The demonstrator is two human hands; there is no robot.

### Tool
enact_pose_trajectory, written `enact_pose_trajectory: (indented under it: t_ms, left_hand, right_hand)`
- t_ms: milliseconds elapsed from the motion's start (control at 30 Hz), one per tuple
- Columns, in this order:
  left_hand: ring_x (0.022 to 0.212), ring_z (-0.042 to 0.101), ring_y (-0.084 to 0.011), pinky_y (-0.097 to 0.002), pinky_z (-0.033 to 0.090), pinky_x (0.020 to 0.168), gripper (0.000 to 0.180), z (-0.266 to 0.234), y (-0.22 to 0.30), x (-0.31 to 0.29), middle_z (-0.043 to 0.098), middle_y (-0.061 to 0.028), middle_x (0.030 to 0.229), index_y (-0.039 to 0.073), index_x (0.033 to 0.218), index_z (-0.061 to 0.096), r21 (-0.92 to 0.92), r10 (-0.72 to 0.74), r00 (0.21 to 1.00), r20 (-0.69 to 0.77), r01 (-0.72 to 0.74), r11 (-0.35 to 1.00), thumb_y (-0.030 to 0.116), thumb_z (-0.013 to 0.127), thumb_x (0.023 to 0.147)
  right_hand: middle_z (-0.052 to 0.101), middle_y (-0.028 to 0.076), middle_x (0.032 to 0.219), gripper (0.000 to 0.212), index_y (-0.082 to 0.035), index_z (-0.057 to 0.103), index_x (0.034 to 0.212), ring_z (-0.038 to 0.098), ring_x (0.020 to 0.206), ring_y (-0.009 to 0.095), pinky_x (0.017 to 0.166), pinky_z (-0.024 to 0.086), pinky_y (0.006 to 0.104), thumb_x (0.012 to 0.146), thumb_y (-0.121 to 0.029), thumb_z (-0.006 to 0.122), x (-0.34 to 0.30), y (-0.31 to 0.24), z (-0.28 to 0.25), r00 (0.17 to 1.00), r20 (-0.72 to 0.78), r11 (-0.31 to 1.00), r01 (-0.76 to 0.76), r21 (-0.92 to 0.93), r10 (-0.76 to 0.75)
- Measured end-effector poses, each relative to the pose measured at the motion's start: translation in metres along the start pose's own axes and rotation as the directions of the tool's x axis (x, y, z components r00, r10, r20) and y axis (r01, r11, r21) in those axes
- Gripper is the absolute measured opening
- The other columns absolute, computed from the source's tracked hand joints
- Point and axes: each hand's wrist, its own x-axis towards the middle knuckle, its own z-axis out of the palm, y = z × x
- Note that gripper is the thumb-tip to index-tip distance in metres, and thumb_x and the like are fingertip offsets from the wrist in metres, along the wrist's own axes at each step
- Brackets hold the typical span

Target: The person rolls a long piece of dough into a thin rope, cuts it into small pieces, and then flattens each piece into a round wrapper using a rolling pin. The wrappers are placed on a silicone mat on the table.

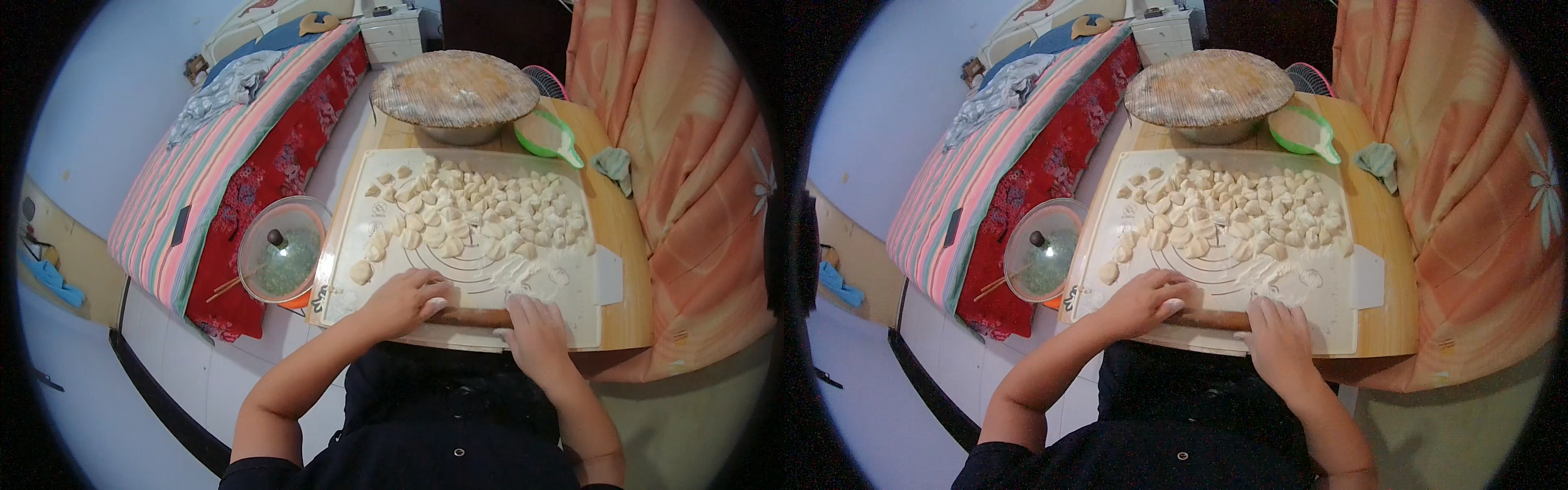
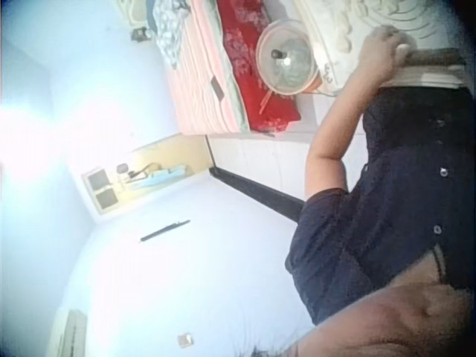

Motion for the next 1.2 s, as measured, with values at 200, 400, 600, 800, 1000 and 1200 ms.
enact_pose_trajectory:
  t_ms: [200, 400, 600, 800, 1000, 1200]
  left_hand:
    - [0.141, 0.037, -0.0310, -0.0507, 0.025, 0.116, 0.051, 0.009, -0.031, 0.013, 0.042, -0.0112, 0.151, 0.013, 0.143, 0.047, 0.316, -0.058, 0.968, -0.242, 0.135, 0.939, 0.036, 0.048, 0.098]
    - [0.145, 0.030, -0.0300, -0.0513, 0.020, 0.119, 0.065, 0.010, -0.015, -0.028, 0.036, -0.0141, 0.155, 0.007, 0.148, 0.039, 0.325, -0.088, 0.973, -0.213, 0.156, 0.933, 0.039, 0.055, 0.093]
    - [0.148, 0.023, -0.0354, -0.0527, 0.014, 0.120, 0.084, 0.031, -0.005, -0.070, 0.026, -0.0179, 0.159, 0.001, 0.151, 0.028, 0.357, -0.166, 0.947, -0.274, 0.261, 0.897, 0.039, 0.064, 0.085]
    - [0.147, 0.027, -0.0298, -0.0535, 0.017, 0.118, 0.080, 0.047, 0.028, -0.114, 0.032, -0.0138, 0.157, 0.003, 0.150, 0.031, 0.332, -0.140, 0.971, -0.192, 0.199, 0.922, 0.045, 0.061, 0.090]
    - [0.146, 0.030, -0.0277, -0.0507, 0.023, 0.117, 0.075, 0.030, 0.022, -0.060, 0.035, -0.0111, 0.156, 0.005, 0.150, 0.033, 0.443, -0.071, 0.971, -0.227, 0.168, 0.881, 0.044, 0.059, 0.091]
    - [0.146, 0.029, -0.0306, -0.0506, 0.022, 0.118, 0.078, 0.037, 0.046, -0.088, 0.031, -0.0140, 0.158, 0.005, 0.151, 0.031, 0.290, -0.042, 0.998, -0.049, 0.054, 0.955, 0.045, 0.060, 0.091]
  right_hand:
    - [0.048, 0.018, 0.144, 0.058, 0.002, 0.050, 0.133, 0.040, 0.138, 0.032, 0.113, 0.031, 0.0438, 0.089, -0.032, 0.065, 0.053, 0.013, 0.031, 0.999, -0.036, 0.998, -0.010, -0.060, 0.008]
    - [0.031, 0.019, 0.157, 0.076, 0.003, 0.035, 0.147, 0.030, 0.145, 0.032, 0.118, 0.023, 0.0469, 0.088, -0.035, 0.066, 0.009, -0.019, 0.015, 0.982, 0.188, 0.997, -0.003, -0.077, 0.018]
    - [0.030, 0.018, 0.158, 0.081, 0.002, 0.034, 0.148, 0.030, 0.145, 0.030, 0.117, 0.023, 0.0473, 0.088, -0.039, 0.067, -0.003, -0.025, 0.016, 0.985, 0.169, 0.997, -0.006, -0.080, 0.020]
    - [0.027, 0.015, 0.158, 0.085, -0.001, 0.029, 0.151, 0.021, 0.148, 0.029, 0.118, 0.013, 0.0577, 0.087, -0.043, 0.068, -0.065, -0.027, 0.031, 0.973, 0.232, 0.997, 0.027, -0.074, -0.009]
    - [0.026, 0.015, 0.158, 0.084, -0.001, 0.027, 0.152, 0.021, 0.147, 0.031, 0.121, 0.009, 0.0540, 0.088, -0.039, 0.067, -0.008, 0.000, 0.040, 0.985, 0.084, 0.989, -0.148, -0.008, 0.148]
    - [0.027, 0.017, 0.157, 0.082, 0.001, 0.029, 0.150, 0.024, 0.146, 0.034, 0.121, 0.011, 0.0527, 0.087, -0.034, 0.070, -0.049, -0.004, 0.016, 0.973, 0.183, 0.988, -0.153, 0.037, 0.144]
